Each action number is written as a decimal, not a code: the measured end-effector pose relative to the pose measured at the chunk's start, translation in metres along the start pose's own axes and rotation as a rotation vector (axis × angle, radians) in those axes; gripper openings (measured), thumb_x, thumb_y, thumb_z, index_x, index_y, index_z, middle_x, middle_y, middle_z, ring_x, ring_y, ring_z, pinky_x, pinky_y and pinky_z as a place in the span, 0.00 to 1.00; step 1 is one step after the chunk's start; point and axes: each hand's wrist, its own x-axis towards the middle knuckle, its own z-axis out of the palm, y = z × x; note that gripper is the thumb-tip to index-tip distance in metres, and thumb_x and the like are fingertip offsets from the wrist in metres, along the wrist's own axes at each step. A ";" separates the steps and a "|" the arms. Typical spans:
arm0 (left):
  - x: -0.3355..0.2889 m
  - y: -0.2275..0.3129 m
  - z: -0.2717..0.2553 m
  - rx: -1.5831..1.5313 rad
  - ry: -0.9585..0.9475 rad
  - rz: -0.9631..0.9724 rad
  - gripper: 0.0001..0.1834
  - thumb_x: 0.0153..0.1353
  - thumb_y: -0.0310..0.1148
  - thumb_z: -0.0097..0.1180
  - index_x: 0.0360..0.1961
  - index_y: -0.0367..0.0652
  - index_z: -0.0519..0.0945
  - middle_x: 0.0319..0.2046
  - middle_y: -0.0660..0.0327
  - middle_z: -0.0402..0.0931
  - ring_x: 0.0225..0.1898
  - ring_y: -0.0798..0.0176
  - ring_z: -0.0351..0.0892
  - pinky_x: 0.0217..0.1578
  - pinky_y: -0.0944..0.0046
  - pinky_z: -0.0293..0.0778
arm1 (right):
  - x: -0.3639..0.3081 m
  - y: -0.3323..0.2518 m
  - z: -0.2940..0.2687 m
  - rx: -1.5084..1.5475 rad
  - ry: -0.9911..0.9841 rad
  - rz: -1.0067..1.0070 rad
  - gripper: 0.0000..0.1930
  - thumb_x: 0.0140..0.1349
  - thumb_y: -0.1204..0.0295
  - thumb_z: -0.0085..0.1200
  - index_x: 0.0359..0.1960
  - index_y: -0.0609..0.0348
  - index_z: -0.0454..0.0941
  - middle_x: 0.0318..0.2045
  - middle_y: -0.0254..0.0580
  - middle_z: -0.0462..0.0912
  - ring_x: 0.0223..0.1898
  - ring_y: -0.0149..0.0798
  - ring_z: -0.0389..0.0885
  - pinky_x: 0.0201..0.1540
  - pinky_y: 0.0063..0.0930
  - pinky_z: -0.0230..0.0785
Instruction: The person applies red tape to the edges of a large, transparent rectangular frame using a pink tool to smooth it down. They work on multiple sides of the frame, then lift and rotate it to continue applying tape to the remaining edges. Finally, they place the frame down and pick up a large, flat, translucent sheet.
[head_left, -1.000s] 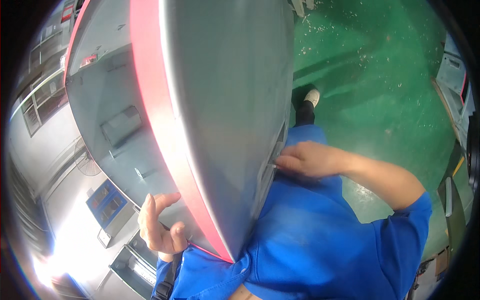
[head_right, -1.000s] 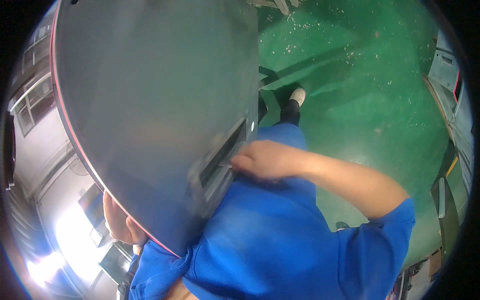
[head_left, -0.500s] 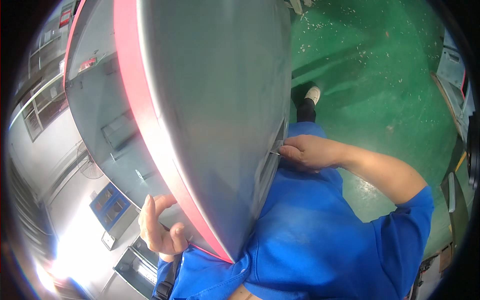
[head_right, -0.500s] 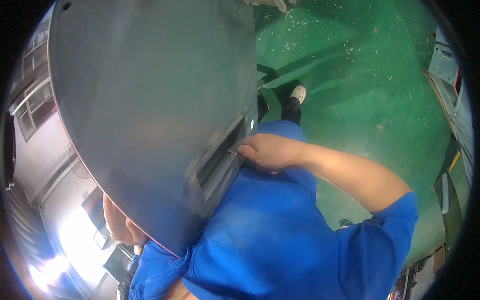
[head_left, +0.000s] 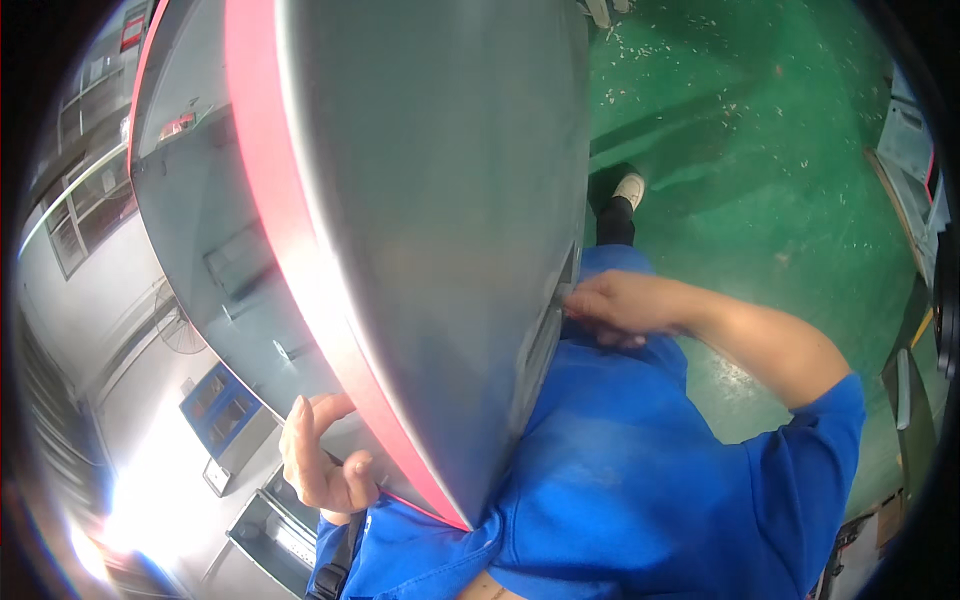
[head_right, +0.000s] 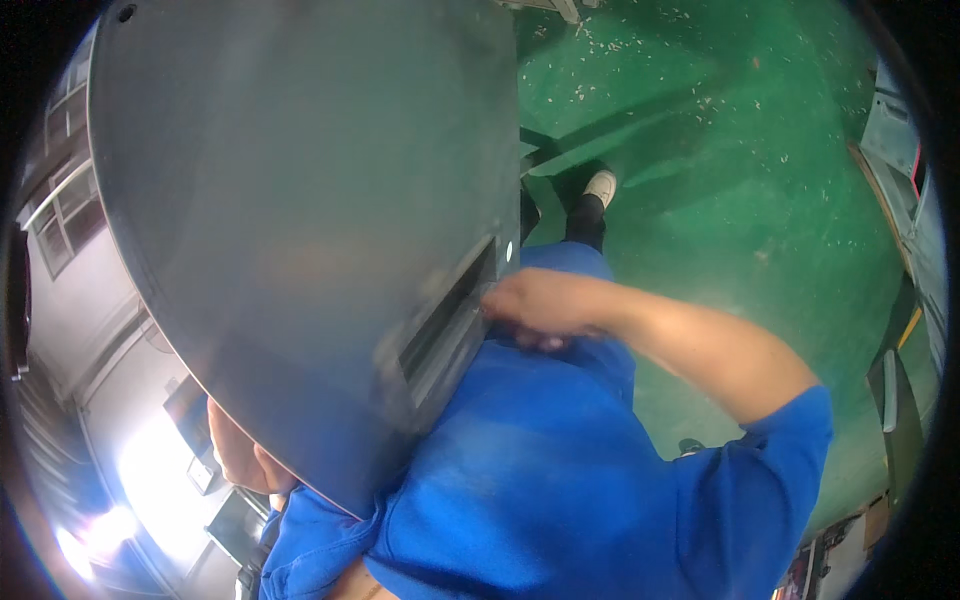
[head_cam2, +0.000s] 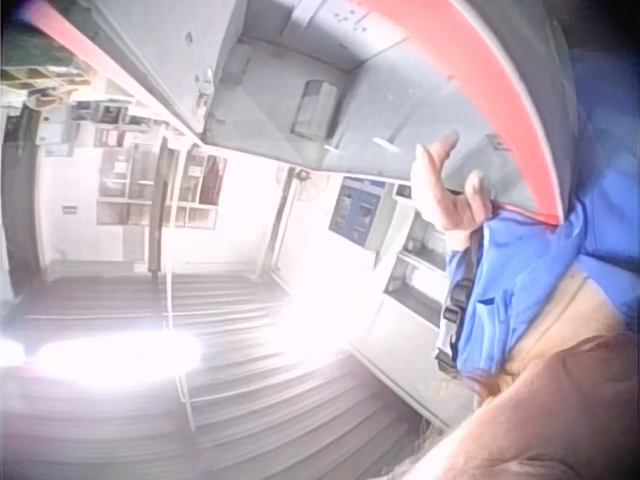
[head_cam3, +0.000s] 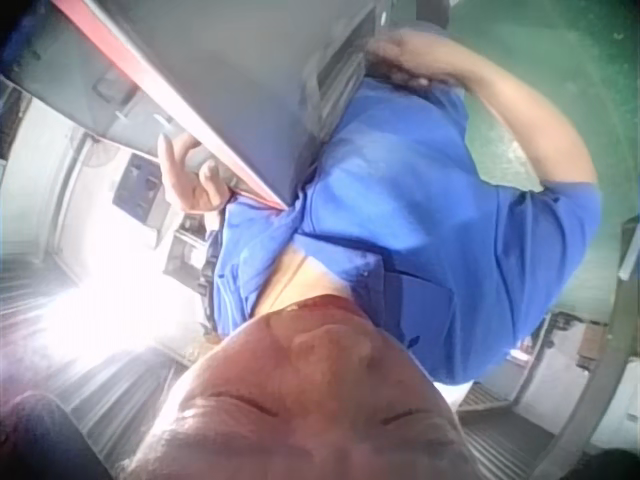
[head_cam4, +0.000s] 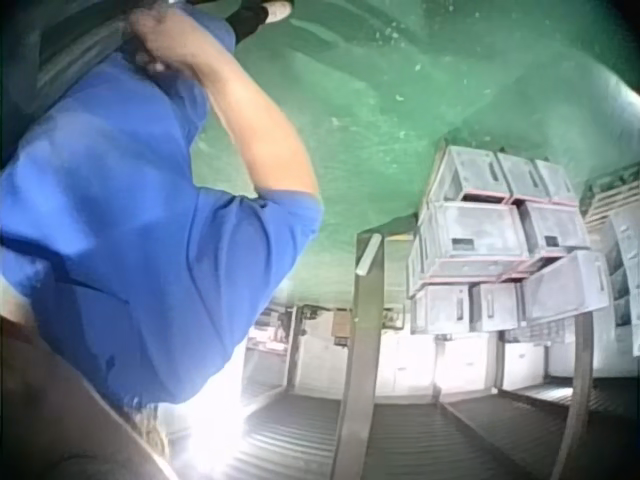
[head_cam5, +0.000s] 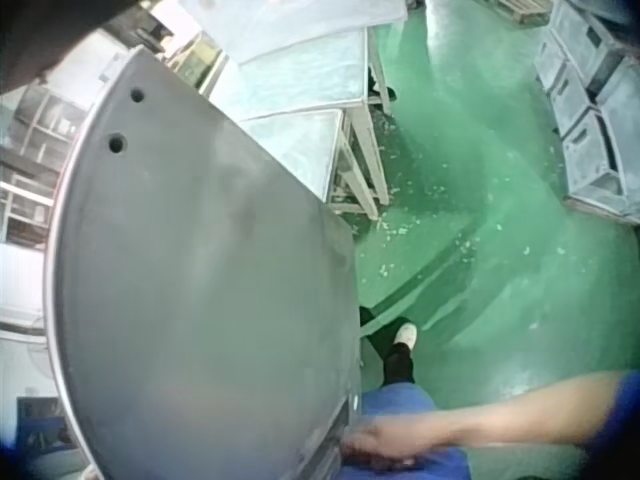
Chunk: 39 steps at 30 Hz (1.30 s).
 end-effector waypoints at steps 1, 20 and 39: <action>-0.001 -0.001 0.000 0.000 0.002 0.003 0.30 0.58 0.42 0.47 0.52 0.25 0.61 0.24 0.48 0.76 0.25 0.56 0.76 0.31 0.59 0.69 | -0.007 -0.006 0.005 -0.018 -0.079 0.006 0.16 0.62 0.61 0.37 0.30 0.62 0.71 0.17 0.36 0.68 0.12 0.28 0.62 0.14 0.22 0.56; -0.004 -0.006 0.002 -0.012 0.033 0.005 0.31 0.57 0.43 0.47 0.52 0.24 0.62 0.25 0.48 0.76 0.25 0.56 0.76 0.31 0.60 0.69 | -0.008 -0.002 0.009 -0.064 0.013 -0.053 0.19 0.63 0.60 0.35 0.34 0.66 0.70 0.18 0.41 0.71 0.12 0.31 0.65 0.16 0.25 0.60; -0.003 0.000 0.001 -0.014 0.020 -0.021 0.32 0.58 0.44 0.48 0.52 0.24 0.62 0.25 0.49 0.76 0.26 0.56 0.76 0.31 0.60 0.69 | 0.009 0.013 0.000 0.075 0.019 -0.100 0.15 0.63 0.62 0.34 0.26 0.60 0.66 0.17 0.34 0.66 0.12 0.27 0.60 0.15 0.21 0.56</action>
